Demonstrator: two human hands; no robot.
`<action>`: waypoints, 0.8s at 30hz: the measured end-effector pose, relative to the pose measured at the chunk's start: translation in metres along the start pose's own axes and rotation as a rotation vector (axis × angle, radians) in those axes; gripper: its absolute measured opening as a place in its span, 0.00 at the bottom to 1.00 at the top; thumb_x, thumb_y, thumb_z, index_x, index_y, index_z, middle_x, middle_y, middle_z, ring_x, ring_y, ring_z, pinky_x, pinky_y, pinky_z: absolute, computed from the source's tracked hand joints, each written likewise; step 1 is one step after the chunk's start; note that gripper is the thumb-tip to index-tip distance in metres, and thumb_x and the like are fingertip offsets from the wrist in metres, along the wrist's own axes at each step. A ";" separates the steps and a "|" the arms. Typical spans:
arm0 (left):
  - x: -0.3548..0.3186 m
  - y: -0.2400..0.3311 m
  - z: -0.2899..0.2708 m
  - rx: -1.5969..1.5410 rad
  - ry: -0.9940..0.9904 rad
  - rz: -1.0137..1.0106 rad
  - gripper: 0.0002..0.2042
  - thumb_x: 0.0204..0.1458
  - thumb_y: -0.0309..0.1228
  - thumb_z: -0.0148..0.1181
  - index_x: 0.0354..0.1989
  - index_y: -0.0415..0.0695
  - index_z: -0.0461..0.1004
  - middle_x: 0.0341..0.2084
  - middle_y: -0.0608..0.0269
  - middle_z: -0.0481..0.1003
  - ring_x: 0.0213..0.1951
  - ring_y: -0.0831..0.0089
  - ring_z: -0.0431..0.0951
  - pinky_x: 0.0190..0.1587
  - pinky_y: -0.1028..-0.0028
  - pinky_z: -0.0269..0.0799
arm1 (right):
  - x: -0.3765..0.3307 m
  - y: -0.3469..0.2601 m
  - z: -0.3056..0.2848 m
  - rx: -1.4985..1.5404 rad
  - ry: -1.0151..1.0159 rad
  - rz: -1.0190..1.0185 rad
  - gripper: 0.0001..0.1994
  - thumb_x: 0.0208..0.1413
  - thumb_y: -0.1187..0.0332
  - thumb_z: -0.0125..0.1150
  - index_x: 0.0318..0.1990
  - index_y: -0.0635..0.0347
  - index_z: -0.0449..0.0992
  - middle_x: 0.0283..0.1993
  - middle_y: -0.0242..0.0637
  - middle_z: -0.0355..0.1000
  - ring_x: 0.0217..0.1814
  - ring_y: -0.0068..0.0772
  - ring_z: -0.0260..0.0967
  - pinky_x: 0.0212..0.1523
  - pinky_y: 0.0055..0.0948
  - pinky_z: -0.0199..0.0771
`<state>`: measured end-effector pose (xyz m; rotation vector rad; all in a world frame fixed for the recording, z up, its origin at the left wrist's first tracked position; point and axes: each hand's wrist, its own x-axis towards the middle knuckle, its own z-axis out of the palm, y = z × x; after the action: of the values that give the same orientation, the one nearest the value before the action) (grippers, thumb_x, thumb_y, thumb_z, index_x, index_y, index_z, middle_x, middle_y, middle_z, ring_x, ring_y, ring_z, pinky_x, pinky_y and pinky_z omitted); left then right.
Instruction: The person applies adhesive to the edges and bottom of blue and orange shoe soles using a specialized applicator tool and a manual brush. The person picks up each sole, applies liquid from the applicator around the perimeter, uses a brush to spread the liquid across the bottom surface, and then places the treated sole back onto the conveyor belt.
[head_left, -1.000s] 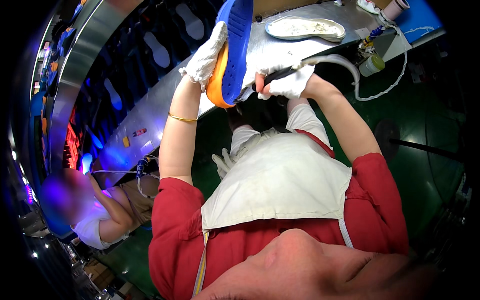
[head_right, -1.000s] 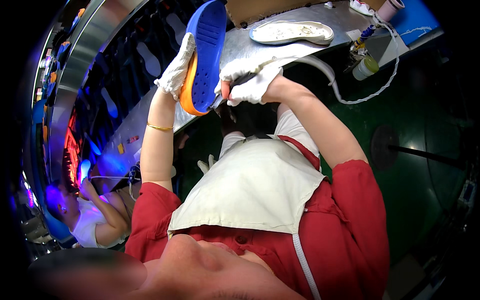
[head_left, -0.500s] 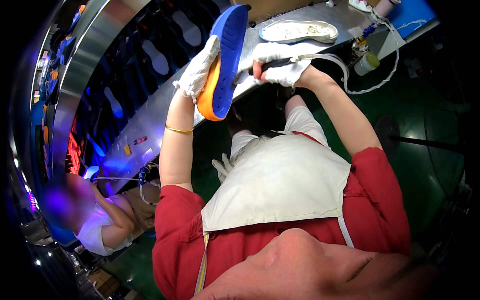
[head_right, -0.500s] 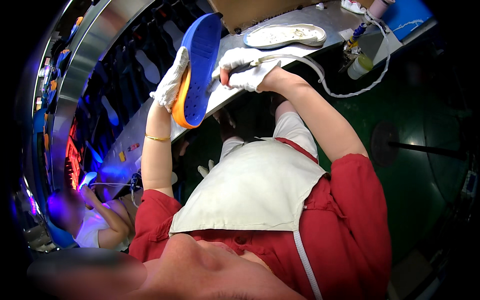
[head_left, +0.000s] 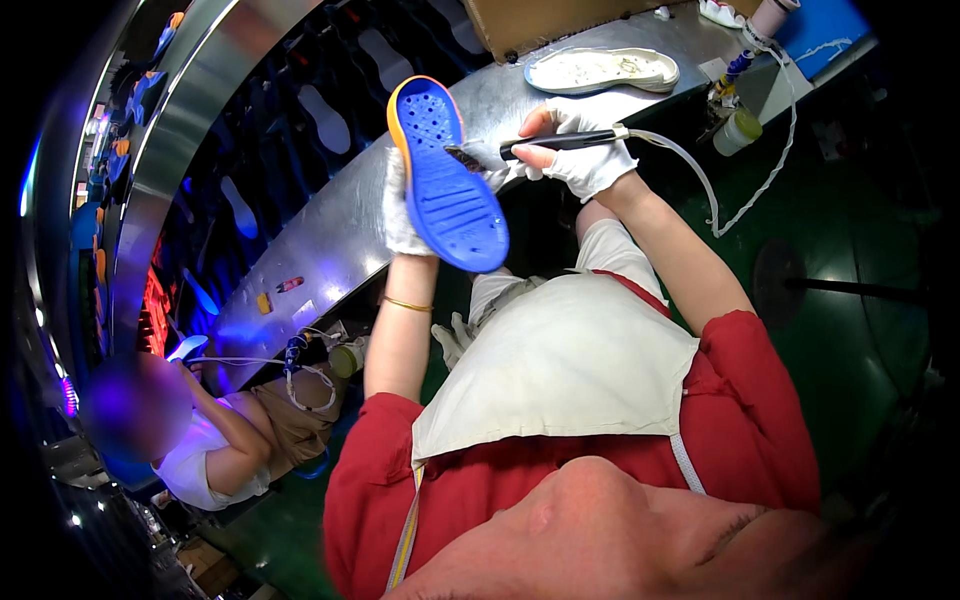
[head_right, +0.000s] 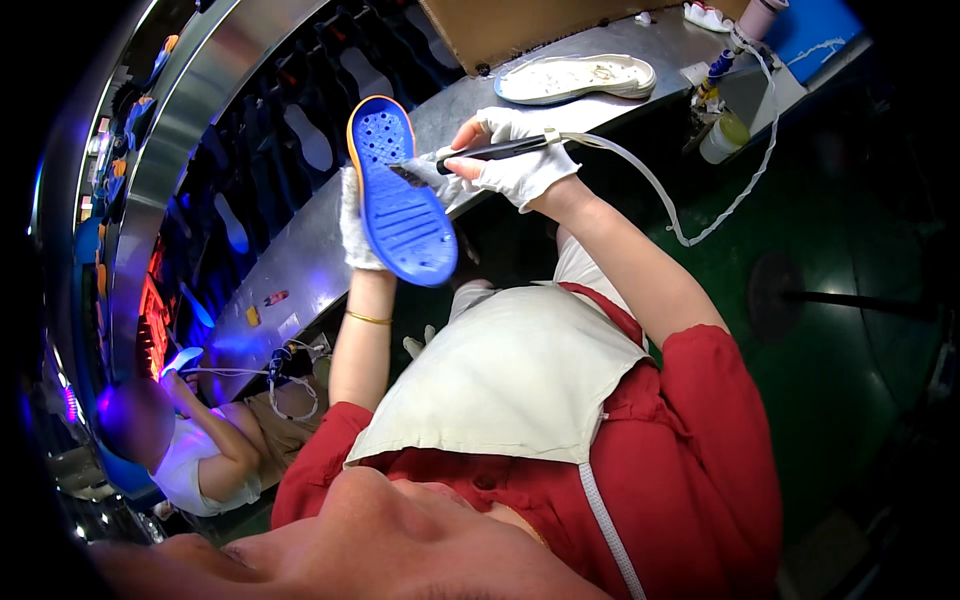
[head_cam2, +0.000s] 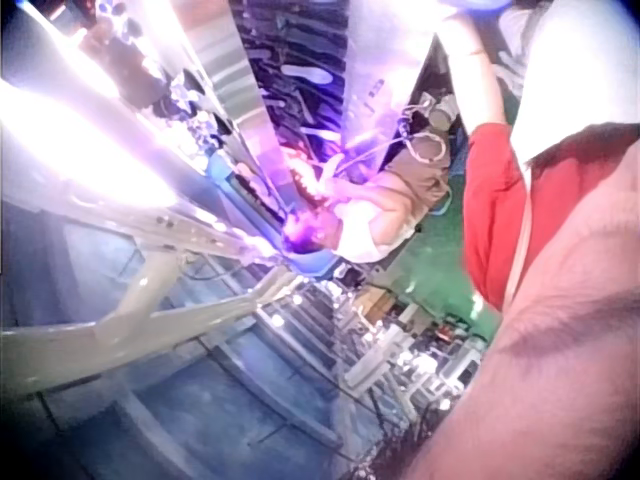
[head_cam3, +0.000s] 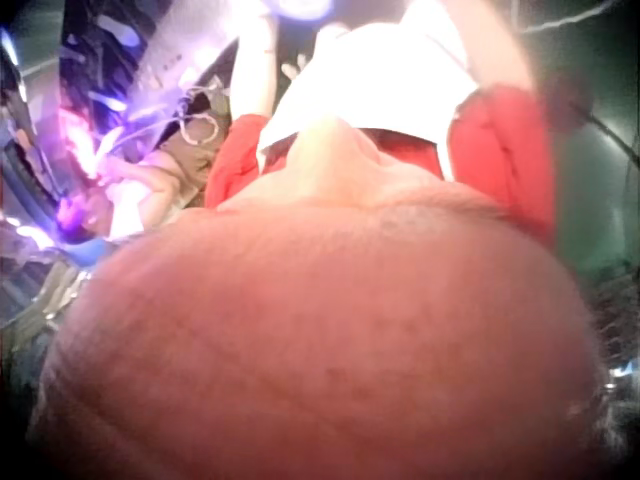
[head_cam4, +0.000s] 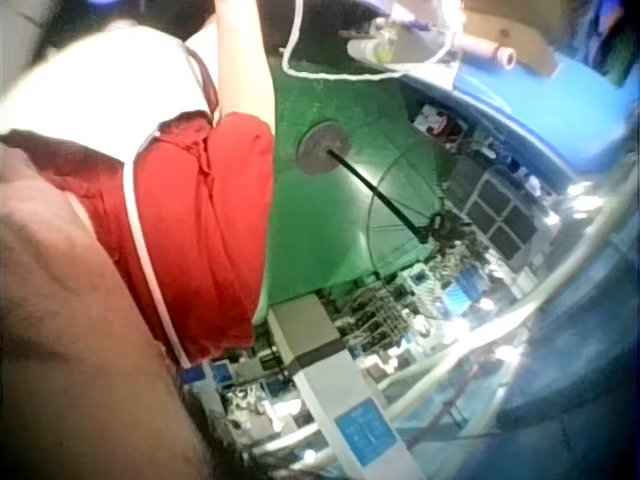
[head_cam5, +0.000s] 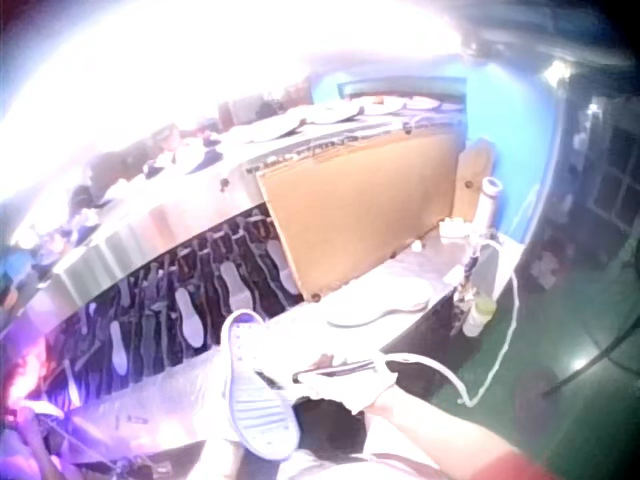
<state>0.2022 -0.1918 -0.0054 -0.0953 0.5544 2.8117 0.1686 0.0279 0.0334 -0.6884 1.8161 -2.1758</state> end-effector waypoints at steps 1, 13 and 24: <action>-0.005 -0.013 0.008 -0.010 -0.036 0.015 0.27 0.52 0.49 0.51 0.53 0.40 0.64 0.48 0.49 0.69 0.48 0.55 0.72 0.53 0.54 0.67 | 0.001 0.004 -0.002 -0.055 0.062 -0.024 0.08 0.48 0.71 0.64 0.33 0.62 0.72 0.28 0.33 0.72 0.29 0.20 0.69 0.33 0.20 0.71; 0.012 -0.057 0.028 -0.211 -0.293 0.039 0.30 0.54 0.56 0.45 0.58 0.47 0.58 0.54 0.56 0.63 0.52 0.62 0.67 0.56 0.61 0.64 | -0.006 -0.021 0.010 0.170 0.073 -0.047 0.07 0.49 0.75 0.60 0.35 0.61 0.69 0.27 0.33 0.70 0.25 0.19 0.69 0.28 0.18 0.71; 0.027 -0.040 0.010 -0.065 -0.182 0.190 0.31 0.54 0.58 0.42 0.57 0.46 0.60 0.52 0.56 0.67 0.52 0.62 0.68 0.56 0.63 0.64 | -0.012 -0.002 0.019 -0.170 -0.020 -0.289 0.10 0.46 0.76 0.60 0.38 0.61 0.71 0.30 0.34 0.71 0.28 0.20 0.68 0.31 0.20 0.70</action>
<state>0.1873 -0.1457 -0.0137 0.2099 0.4516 2.9812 0.1885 0.0171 0.0348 -1.0657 2.0165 -2.1887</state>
